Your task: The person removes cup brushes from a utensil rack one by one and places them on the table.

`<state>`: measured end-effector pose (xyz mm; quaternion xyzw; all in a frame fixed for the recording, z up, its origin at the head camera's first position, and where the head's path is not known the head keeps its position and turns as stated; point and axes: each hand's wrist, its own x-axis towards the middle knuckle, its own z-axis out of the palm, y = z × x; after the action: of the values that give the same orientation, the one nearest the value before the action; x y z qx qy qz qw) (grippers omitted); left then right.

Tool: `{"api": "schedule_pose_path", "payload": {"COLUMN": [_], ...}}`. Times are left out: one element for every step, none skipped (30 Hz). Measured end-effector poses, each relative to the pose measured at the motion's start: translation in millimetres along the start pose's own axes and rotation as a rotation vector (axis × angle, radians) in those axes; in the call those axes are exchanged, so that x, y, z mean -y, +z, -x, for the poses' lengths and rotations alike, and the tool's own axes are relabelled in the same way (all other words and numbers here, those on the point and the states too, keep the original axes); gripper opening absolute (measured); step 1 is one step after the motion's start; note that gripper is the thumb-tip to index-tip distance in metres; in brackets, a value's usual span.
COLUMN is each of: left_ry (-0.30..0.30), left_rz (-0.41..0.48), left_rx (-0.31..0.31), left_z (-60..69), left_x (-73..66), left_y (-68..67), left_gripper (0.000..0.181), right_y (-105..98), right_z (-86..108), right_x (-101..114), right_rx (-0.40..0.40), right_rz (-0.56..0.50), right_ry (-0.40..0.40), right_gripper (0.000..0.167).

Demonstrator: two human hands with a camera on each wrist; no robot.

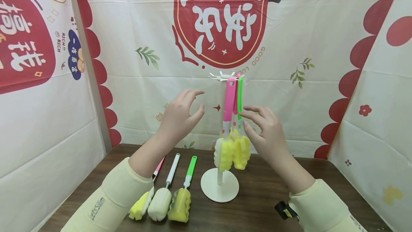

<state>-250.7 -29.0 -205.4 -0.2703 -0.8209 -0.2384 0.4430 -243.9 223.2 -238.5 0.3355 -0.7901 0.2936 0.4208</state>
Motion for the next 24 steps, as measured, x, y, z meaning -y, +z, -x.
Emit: {"api": "schedule_pose_path", "payload": {"left_ry": [0.013, 0.025, 0.035, 0.043, 0.049, 0.053, 0.055, 0.056, 0.058, 0.061, 0.065, 0.069, 0.074, 0.081, 0.086, 0.090, 0.093, 0.097, 0.100, 0.102, 0.104, 0.108, 0.114, 0.123], "left_rz": [-0.009, -0.017, -0.023, -0.029, -0.033, -0.036, -0.037, -0.040, -0.040, -0.043, -0.044, -0.045, -0.047, -0.049, -0.050, -0.050, -0.049, -0.048, -0.047, -0.047, -0.046, -0.045, -0.048, -0.052], "left_rx": [-0.003, -0.005, -0.007, -0.007, -0.008, -0.008, -0.007, -0.007, -0.008, -0.008, -0.010, -0.011, -0.013, -0.015, -0.015, -0.016, -0.016, -0.017, -0.019, -0.020, -0.026, -0.036, -0.045, -0.059], "left_z": [-1.5, -2.9, -4.5, -6.1, -7.8, -9.5, -11.0, -12.5, -13.9, -15.1, -16.3, -17.3, -18.4, -19.5, -20.7, -21.9, -23.0, -24.2, -25.3, -26.4, -27.7, -28.8, -29.9, -31.1], "left_x": [-0.5, -0.9, -1.3, -1.7, -2.2, -2.6, -3.0, -3.5, -4.0, -4.4, -4.7, -5.0, -5.2, -5.4, -5.5, -5.6, -5.7, -5.7, -5.7, -5.6, -5.5, -5.4, -5.3, -5.1], "left_y": [-0.1, -0.1, 0.1, 0.3, 0.7, 1.0, 1.4, 1.7, 2.2, 2.6, 3.1, 3.6, 4.1, 4.5, 5.0, 5.6, 5.9, 6.3, 6.6, 6.9, 7.0, 6.8, 6.4, 6.2], "left_gripper": [0.032, 0.032, 0.032, 0.033, 0.033, 0.034, 0.034, 0.035, 0.035, 0.035, 0.036, 0.037, 0.038, 0.038, 0.039, 0.040, 0.041, 0.042, 0.043, 0.044, 0.046, 0.048, 0.049, 0.050], "right_y": [1, 2, 3, 3, 4, 5, 6, 6, 7, 8, 8, 9, 10, 11, 11, 12, 13, 13, 14, 15, 16, 16, 18, 19], "right_z": [2.0, 4.0, 5.9, 7.7, 9.7, 11.4, 13.1, 14.6, 16.0, 17.4, 18.8, 20.1, 21.5, 22.8, 24.2, 25.6, 27.1, 28.5, 30.0, 31.5, 32.9, 34.4, 35.7, 36.9], "right_x": [-1, -1, -2, -2, -3, -3, -3, -2, -2, -2, -1, -1, -1, -1, -1, -1, -1, 0, 0, 1, 1, 2, 3, 4], "right_rx": [0.001, 0.003, 0.004, 0.005, 0.007, 0.009, 0.011, 0.013, 0.013, 0.014, 0.014, 0.013, 0.012, 0.012, 0.013, 0.014, 0.015, 0.018, 0.022, 0.026, 0.032, 0.037, 0.042, 0.049], "right_rz": [-0.001, -0.001, -0.002, -0.005, -0.006, -0.009, -0.013, -0.015, -0.018, -0.020, -0.021, -0.023, -0.025, -0.028, -0.030, -0.033, -0.035, -0.038, -0.041, -0.044, -0.046, -0.048, -0.050, -0.052], "right_ry": [-0.001, 0.000, -0.002, -0.002, 0.002, 0.005, 0.009, 0.013, 0.017, 0.021, 0.024, 0.024, 0.023, 0.021, 0.019, 0.017, 0.015, 0.014, 0.015, 0.019, 0.025, 0.029, 0.038, 0.046], "right_gripper": [0.025, 0.025, 0.025, 0.026, 0.026, 0.026, 0.027, 0.027, 0.027, 0.027, 0.027, 0.028, 0.028, 0.028, 0.028, 0.028, 0.028, 0.029, 0.029, 0.029, 0.029, 0.030, 0.030, 0.031]}}
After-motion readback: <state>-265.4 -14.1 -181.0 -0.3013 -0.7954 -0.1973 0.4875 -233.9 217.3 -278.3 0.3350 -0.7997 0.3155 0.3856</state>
